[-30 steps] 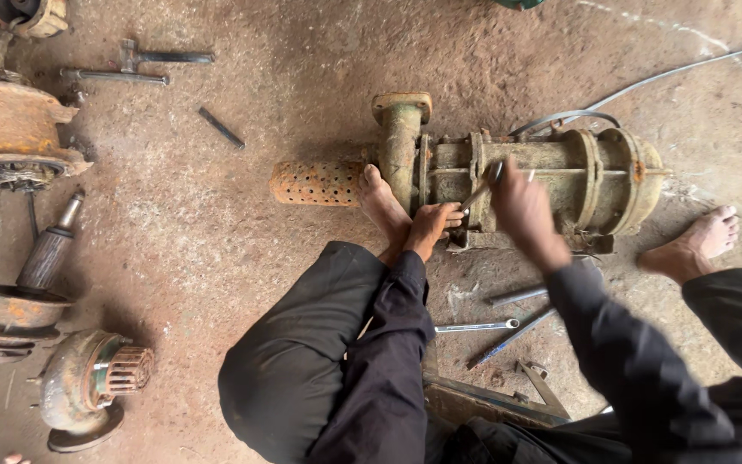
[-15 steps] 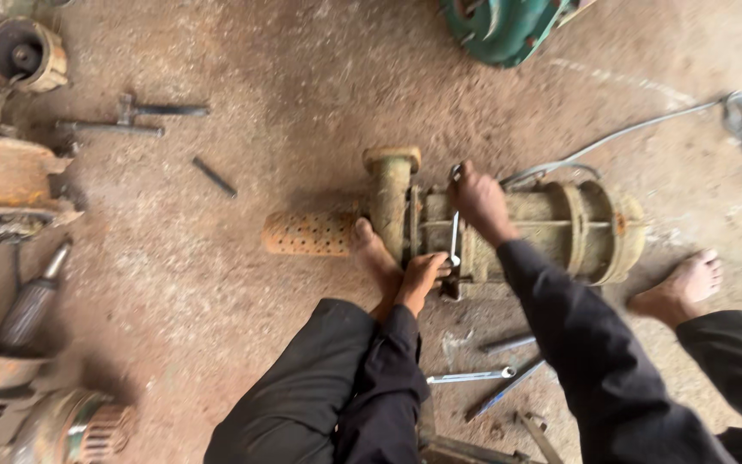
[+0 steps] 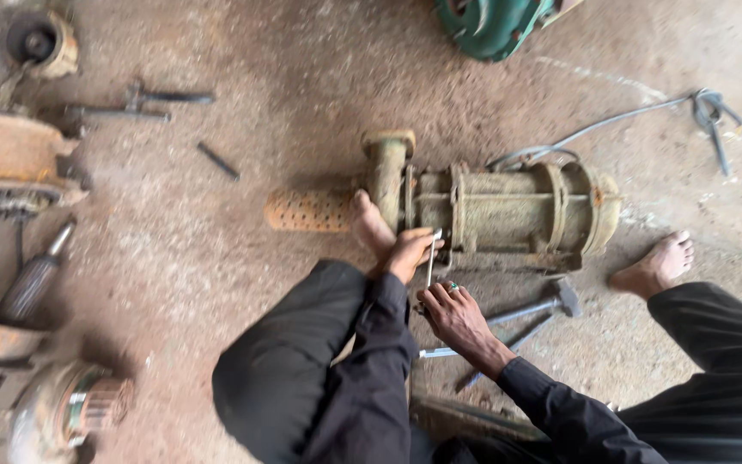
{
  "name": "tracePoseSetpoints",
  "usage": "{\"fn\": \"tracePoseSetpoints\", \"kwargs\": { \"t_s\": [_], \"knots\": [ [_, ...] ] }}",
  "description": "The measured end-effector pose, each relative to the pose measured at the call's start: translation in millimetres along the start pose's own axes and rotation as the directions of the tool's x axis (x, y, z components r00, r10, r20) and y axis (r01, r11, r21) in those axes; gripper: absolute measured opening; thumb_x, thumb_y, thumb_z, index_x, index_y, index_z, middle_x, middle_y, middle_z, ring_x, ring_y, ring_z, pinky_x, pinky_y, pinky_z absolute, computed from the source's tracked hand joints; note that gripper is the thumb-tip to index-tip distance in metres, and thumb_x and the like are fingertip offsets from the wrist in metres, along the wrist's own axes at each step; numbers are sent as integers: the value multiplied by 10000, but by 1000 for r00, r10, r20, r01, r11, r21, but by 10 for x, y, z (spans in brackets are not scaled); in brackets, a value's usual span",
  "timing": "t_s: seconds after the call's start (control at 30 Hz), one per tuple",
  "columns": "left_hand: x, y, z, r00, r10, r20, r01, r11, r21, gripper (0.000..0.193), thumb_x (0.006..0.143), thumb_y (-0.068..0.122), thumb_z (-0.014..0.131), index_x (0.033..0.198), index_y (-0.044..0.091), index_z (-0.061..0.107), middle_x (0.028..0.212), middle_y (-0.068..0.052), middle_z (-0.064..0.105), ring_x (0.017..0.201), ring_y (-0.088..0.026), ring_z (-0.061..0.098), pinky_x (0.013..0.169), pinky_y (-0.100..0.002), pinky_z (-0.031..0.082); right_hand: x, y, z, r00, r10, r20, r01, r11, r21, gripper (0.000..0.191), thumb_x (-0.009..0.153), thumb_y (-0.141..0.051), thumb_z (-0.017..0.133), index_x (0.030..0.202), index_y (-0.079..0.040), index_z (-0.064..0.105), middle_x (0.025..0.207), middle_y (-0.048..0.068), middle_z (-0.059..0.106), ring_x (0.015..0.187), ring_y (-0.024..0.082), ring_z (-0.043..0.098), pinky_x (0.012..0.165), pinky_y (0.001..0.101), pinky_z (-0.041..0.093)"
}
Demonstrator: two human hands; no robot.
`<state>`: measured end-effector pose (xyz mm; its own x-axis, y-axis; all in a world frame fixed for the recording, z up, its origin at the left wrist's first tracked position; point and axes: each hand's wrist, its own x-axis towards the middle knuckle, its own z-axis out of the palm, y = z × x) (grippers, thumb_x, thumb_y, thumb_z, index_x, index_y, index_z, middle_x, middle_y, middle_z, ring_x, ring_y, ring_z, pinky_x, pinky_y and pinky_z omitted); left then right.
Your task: The person sits on the floor and uses a wrench to tighten bolts on a large, rusty water pump. They systematically work around the flange, adjusting the tool and applying force to secure the components.
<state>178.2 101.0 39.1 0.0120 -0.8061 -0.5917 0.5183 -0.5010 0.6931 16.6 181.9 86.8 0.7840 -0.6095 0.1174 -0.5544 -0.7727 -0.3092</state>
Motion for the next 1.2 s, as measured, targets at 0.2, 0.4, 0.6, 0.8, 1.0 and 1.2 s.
{"fn": "tracePoseSetpoints", "kwargs": {
  "t_s": [0.2,0.4,0.6,0.8,1.0,1.2],
  "knots": [
    [-91,57,130,999,53,-8,-49,958,284,392,964,98,630,1324,-53,666,1043,-127,737,884,-171,631,718,-288,479,-171,62,353,986,-7,166,39,981,-188,390,940,-240,630,1312,-133,581,1220,136,602,1027,250,618,844,406,509],
    [-75,72,209,993,112,26,-114,917,384,490,894,30,637,1371,-75,600,1178,-173,751,987,-170,703,861,-275,543,-65,41,314,980,15,200,25,981,-194,382,948,-227,636,1322,-156,598,1177,97,611,1034,239,623,917,427,504],
    [-10,11,182,993,113,-13,-102,935,340,489,852,-10,623,1337,-75,634,1143,-171,762,950,-176,716,843,-279,556,-61,15,337,935,54,351,15,981,-192,368,966,-191,649,1331,-155,614,1183,94,602,983,224,627,896,416,501],
    [35,0,168,991,123,-56,-93,924,372,471,861,-14,638,1329,-61,665,1132,-154,769,908,-149,674,802,-270,530,-84,86,460,963,62,261,-10,980,-197,368,910,-175,677,1276,-178,641,1158,80,625,988,209,626,875,408,503],
    [77,4,134,999,53,6,-52,958,281,503,874,-7,614,1376,-48,623,1194,-162,756,981,-169,741,876,-265,569,-78,143,504,964,123,236,-97,988,-116,325,955,-214,667,1273,-157,638,1122,80,649,974,208,614,831,393,496],
    [120,30,80,991,-86,-101,111,955,274,407,952,186,593,1312,8,660,1225,-136,735,994,-190,746,904,-323,593,128,378,309,986,109,128,-99,992,-83,317,971,-246,654,1263,-125,633,1022,90,660,810,194,612,752,374,510]
  ]
}}
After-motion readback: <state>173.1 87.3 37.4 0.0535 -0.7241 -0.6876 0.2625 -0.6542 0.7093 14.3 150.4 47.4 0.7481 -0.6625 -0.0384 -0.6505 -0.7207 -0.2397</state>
